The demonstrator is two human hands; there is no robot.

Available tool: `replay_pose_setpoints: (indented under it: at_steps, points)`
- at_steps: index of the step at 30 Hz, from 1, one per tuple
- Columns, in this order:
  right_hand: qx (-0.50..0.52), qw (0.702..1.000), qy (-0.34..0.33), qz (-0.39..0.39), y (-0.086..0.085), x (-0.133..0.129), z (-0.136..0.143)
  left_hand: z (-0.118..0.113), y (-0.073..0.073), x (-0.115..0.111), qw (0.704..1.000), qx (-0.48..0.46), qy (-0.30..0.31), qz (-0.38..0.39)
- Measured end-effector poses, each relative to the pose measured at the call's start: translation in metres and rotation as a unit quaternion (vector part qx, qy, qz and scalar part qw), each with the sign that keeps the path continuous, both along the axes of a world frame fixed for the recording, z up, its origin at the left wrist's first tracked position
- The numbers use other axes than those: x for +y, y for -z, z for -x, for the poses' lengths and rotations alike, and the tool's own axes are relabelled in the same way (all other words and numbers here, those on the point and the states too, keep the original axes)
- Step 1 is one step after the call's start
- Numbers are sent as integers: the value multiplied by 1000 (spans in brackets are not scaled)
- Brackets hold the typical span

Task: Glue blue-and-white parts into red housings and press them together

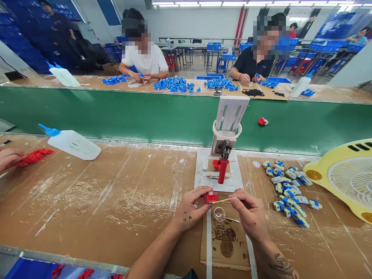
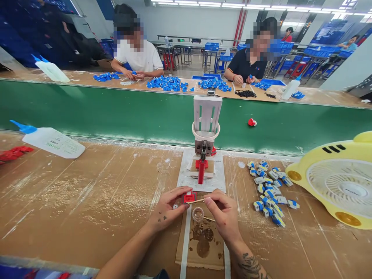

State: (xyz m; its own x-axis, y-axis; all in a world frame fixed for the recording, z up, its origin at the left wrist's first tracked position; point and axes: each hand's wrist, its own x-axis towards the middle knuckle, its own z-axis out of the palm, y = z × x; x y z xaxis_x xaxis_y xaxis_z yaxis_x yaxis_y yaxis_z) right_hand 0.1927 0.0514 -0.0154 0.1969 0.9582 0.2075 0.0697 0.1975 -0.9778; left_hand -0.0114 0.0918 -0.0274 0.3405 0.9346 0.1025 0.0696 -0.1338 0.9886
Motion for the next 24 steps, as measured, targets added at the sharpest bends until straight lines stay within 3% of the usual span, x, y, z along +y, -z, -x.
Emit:
replay_pose_setpoints:
  at_steps: [9, 16, 21, 24]
  points:
    - [-71, 997, -22, 9, -5, 3, 2, -1, -5, 0, 997, 15, 40, -70]
    - [-164, 986, 4, -22, -19, 2, -6, 0, -2, 1, 993, 13, 22, -111]
    - [-207, 977, -6, -57, -26, -2, -16, 1, -1, 1, 995, 17, 3, -98]
    - [-239, 965, -54, -88, -22, -5, -19, 2, -1, 2, 996, 17, -2, -87]
